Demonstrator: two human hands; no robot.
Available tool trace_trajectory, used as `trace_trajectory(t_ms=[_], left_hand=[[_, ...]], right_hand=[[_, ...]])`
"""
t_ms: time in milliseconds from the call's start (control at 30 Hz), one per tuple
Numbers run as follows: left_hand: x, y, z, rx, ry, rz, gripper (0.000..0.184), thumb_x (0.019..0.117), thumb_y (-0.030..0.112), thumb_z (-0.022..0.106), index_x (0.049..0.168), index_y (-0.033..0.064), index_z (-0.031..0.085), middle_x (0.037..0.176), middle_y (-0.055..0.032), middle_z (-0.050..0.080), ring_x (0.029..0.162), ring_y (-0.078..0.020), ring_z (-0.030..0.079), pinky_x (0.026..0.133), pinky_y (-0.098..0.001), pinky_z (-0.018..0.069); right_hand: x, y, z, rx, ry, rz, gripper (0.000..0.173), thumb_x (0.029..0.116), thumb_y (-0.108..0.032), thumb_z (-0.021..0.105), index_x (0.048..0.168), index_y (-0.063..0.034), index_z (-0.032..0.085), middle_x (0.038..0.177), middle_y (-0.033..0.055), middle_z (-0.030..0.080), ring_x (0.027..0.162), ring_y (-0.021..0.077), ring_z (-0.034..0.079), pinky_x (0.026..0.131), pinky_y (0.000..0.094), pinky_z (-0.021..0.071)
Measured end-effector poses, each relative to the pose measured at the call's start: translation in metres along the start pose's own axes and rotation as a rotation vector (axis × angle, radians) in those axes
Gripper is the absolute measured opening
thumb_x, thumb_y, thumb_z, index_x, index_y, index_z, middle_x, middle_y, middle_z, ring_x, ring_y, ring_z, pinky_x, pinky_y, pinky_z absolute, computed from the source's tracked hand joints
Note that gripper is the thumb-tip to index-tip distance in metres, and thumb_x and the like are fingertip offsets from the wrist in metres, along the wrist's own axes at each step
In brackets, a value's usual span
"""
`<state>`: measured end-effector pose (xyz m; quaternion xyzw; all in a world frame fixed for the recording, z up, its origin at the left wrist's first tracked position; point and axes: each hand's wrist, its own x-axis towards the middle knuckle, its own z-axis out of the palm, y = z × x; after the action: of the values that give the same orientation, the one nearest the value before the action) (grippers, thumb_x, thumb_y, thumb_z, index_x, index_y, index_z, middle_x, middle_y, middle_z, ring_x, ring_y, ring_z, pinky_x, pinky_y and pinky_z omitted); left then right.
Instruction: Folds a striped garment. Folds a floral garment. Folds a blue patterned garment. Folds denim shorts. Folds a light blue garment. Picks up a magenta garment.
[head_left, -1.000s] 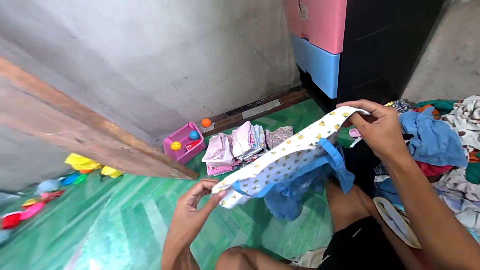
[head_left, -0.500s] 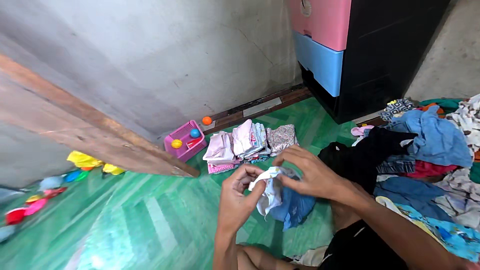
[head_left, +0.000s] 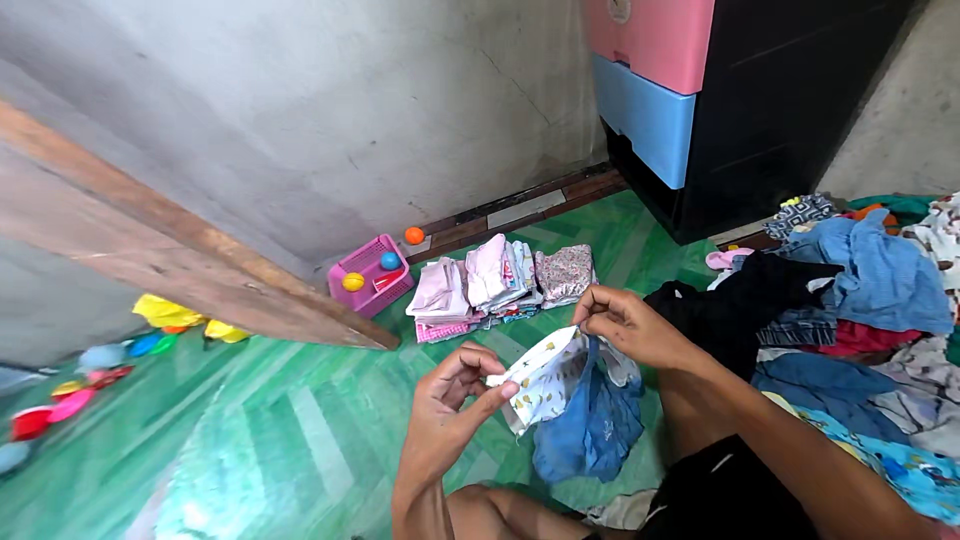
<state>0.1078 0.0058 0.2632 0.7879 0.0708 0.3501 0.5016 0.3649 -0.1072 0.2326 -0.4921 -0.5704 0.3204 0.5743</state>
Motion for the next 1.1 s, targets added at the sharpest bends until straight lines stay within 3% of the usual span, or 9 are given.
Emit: trace_trajectory(t_ms=[100, 200, 400, 533, 700, 800, 900, 1000, 1100], left_hand=[[-0.002, 0.002, -0.003, -0.027, -0.043, 0.019, 0.027, 0.0910, 0.018, 0.077, 0.118, 0.0178, 0.073, 0.112, 0.0049, 0.069, 0.079, -0.0025, 0.069, 0.063, -0.0163, 0.0597], [-0.006, 0.005, -0.005, 0.046, 0.012, -0.006, 0.028, 0.0918, 0.017, 0.076, 0.119, 0.0153, 0.074, 0.112, 0.0033, 0.068, 0.082, -0.0064, 0.071, 0.067, -0.0208, 0.0629], [-0.007, 0.001, -0.007, 0.196, 0.116, 0.038, 0.010, 0.0914, 0.015, 0.074, 0.101, 0.0163, 0.076, 0.107, 0.0044, 0.065, 0.088, -0.0048, 0.069, 0.073, -0.0198, 0.0626], [0.000, -0.009, -0.001, 0.109, 0.147, 0.113, 0.011, 0.0899, 0.017, 0.075, 0.100, 0.0214, 0.072, 0.105, 0.0094, 0.066, 0.093, -0.0014, 0.066, 0.076, -0.0155, 0.0586], [0.009, -0.011, 0.022, 0.030, 0.208, 0.118, 0.015, 0.0880, 0.018, 0.078, 0.099, 0.0215, 0.068, 0.097, 0.0094, 0.068, 0.079, 0.0003, 0.066, 0.063, -0.0140, 0.0563], [0.010, -0.016, 0.024, 0.017, 0.166, 0.149, 0.017, 0.0886, 0.022, 0.078, 0.102, 0.0218, 0.068, 0.098, 0.0086, 0.069, 0.090, -0.0032, 0.067, 0.078, -0.0188, 0.0571], [0.002, -0.034, 0.027, -0.180, 0.090, 0.132, 0.036, 0.0963, 0.042, 0.067, 0.124, 0.0192, 0.063, 0.119, -0.0001, 0.069, 0.112, -0.0143, 0.066, 0.098, -0.0314, 0.0540], [-0.027, -0.057, 0.046, -0.303, 0.054, -0.007, 0.051, 0.0943, 0.058, 0.060, 0.136, 0.0287, 0.060, 0.127, 0.0133, 0.068, 0.114, 0.0014, 0.064, 0.097, -0.0204, 0.0533], [-0.053, -0.076, 0.062, -0.357, -0.083, -0.092, 0.042, 0.0937, 0.046, 0.069, 0.134, 0.0346, 0.064, 0.126, 0.0172, 0.069, 0.115, 0.0035, 0.063, 0.100, -0.0206, 0.0519]], right_hand=[[0.002, 0.001, 0.001, 0.022, -0.015, -0.001, 0.015, 0.1020, -0.012, 0.050, 0.103, -0.0038, 0.063, 0.087, -0.0044, 0.061, 0.074, -0.0055, 0.055, 0.068, 0.0119, 0.0462], [0.003, 0.000, 0.000, 0.074, 0.001, 0.008, 0.014, 0.1017, -0.010, 0.052, 0.107, -0.0041, 0.062, 0.091, -0.0035, 0.063, 0.079, -0.0042, 0.059, 0.072, 0.0131, 0.0496], [0.001, 0.006, -0.002, 0.108, -0.006, -0.033, 0.020, 0.1024, -0.008, 0.051, 0.116, -0.0037, 0.065, 0.094, -0.0033, 0.065, 0.084, -0.0018, 0.061, 0.076, 0.0154, 0.0518], [0.001, 0.008, 0.002, 0.126, -0.032, -0.065, 0.023, 0.1030, -0.010, 0.049, 0.117, -0.0013, 0.065, 0.097, -0.0020, 0.064, 0.085, -0.0016, 0.060, 0.077, 0.0156, 0.0507], [0.003, 0.011, 0.022, 0.089, -0.217, -0.149, 0.051, 0.0940, -0.026, 0.074, 0.133, 0.0019, 0.059, 0.104, 0.0045, 0.065, 0.085, 0.0019, 0.060, 0.075, 0.0175, 0.0518], [0.004, 0.012, 0.032, 0.044, -0.300, -0.199, 0.032, 0.0990, -0.024, 0.068, 0.114, 0.0038, 0.070, 0.101, 0.0089, 0.068, 0.084, 0.0017, 0.060, 0.073, 0.0151, 0.0491], [0.010, 0.004, 0.029, 0.071, -0.313, -0.280, 0.025, 0.1031, -0.018, 0.061, 0.103, 0.0048, 0.071, 0.095, 0.0058, 0.068, 0.086, -0.0017, 0.060, 0.076, 0.0134, 0.0483], [0.016, -0.008, 0.019, 0.130, -0.303, -0.300, 0.023, 0.1042, -0.016, 0.059, 0.105, 0.0042, 0.070, 0.095, 0.0003, 0.068, 0.087, -0.0048, 0.061, 0.078, 0.0135, 0.0506], [0.017, -0.021, 0.000, 0.108, -0.289, -0.249, 0.023, 0.1038, -0.019, 0.060, 0.111, -0.0003, 0.072, 0.099, -0.0032, 0.071, 0.090, -0.0047, 0.064, 0.081, 0.0152, 0.0546]])
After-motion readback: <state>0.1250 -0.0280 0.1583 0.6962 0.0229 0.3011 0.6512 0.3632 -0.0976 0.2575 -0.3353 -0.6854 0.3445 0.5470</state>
